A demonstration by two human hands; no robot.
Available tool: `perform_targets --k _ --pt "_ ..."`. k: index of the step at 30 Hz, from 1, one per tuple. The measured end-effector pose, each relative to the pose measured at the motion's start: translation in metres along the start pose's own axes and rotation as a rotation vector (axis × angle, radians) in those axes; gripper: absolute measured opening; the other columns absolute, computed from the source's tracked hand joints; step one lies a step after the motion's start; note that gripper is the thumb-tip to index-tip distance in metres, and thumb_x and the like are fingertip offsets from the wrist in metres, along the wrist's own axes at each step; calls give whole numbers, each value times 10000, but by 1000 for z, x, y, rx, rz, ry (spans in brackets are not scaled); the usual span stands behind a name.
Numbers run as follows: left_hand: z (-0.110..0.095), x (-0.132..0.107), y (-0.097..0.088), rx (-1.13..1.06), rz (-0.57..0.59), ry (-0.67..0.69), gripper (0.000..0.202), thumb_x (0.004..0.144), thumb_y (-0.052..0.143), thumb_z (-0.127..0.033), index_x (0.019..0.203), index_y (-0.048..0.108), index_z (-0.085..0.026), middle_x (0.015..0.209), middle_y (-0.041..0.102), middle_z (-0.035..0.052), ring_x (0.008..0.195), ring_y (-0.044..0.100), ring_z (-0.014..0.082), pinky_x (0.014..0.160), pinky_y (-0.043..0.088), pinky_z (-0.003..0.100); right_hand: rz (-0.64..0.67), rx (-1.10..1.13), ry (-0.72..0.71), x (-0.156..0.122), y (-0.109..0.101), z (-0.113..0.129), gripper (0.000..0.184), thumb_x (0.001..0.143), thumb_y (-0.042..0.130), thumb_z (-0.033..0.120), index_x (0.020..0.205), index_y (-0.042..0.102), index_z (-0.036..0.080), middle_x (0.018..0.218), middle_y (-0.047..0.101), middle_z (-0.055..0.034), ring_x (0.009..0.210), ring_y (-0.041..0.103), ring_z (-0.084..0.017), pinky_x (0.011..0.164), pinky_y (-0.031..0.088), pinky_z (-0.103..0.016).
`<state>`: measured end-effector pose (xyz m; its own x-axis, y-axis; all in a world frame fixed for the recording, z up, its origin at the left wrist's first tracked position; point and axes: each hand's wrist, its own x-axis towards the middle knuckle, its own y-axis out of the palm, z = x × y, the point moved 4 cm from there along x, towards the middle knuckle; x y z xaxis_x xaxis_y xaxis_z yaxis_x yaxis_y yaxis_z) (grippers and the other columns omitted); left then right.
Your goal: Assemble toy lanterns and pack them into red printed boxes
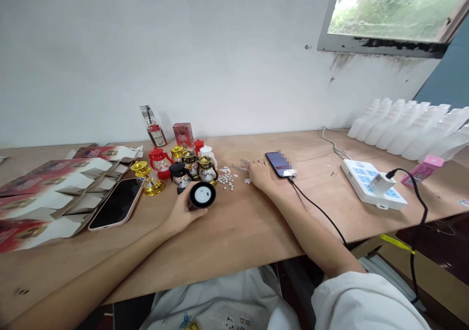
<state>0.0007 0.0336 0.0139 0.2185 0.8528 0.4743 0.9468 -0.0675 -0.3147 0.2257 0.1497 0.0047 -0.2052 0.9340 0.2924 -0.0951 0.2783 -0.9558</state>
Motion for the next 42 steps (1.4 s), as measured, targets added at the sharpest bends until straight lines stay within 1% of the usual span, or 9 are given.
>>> perform_targets --k 5,9,14,18,22,29,32,36,42 --pt "-1 0 0 4 2 -19 430 550 618 -150 969 522 -158 960 604 39 953 570 226 863 438 342 -14 11 -6 -1 -1 1 210 901 411 148 1017 586 148 1070 637 -122 1024 521 -238 822 330 -328" --pt "-3 1 -1 16 1 -22 426 552 624 -153 967 528 -157 969 611 44 962 573 233 875 442 356 -62 22 -13 0 -4 -1 255 888 388 99 1069 560 144 1132 602 -131 1049 493 -243 826 333 -318" --pt "-2 0 -1 20 -10 -17 423 556 630 -141 968 537 -155 965 611 46 962 578 236 873 452 364 -114 55 -2 2 -5 -4 290 881 355 76 1098 543 123 1138 577 -145 1055 480 -251 817 349 -318" --pt "-1 0 -1 14 -9 -19 433 548 633 -126 970 542 -156 971 612 45 968 580 238 878 454 363 -126 98 28 2 -2 -7 329 833 365 23 1085 560 103 1113 570 -159 980 521 -237 775 371 -306" --pt "-4 0 -1 2 -2 -11 420 550 626 -120 959 537 -155 958 613 42 956 583 231 870 456 354 -147 164 62 2 3 -11 356 789 381 -7 1054 587 112 1070 581 -145 917 551 -213 765 388 -286" --pt "-6 1 -1 -6 1 11 411 556 625 -117 956 535 -153 951 615 41 940 585 224 856 458 342 -282 329 162 8 3 -21 371 793 344 4 1084 559 82 1098 554 -177 883 563 -229 753 412 -313" --pt "-5 1 -1 2 -3 -3 418 553 627 -116 959 537 -157 959 615 41 954 584 229 866 457 346 -358 412 200 10 -1 -27 345 814 325 27 1068 553 75 1095 553 -187 936 545 -239 787 411 -328" --pt "-5 0 -1 3 2 2 413 551 618 -117 953 533 -161 955 612 38 952 581 225 861 455 341 -434 524 235 10 -6 -34 306 893 273 131 1030 544 98 1060 571 -171 985 526 -234 805 409 -329" --pt "-7 1 -1 5 4 -12 407 544 619 -135 941 533 -159 946 612 37 950 579 231 857 458 349 -480 667 318 12 3 -49 344 943 200 294 972 512 154 1017 599 -130 947 549 -200 787 403 -302"
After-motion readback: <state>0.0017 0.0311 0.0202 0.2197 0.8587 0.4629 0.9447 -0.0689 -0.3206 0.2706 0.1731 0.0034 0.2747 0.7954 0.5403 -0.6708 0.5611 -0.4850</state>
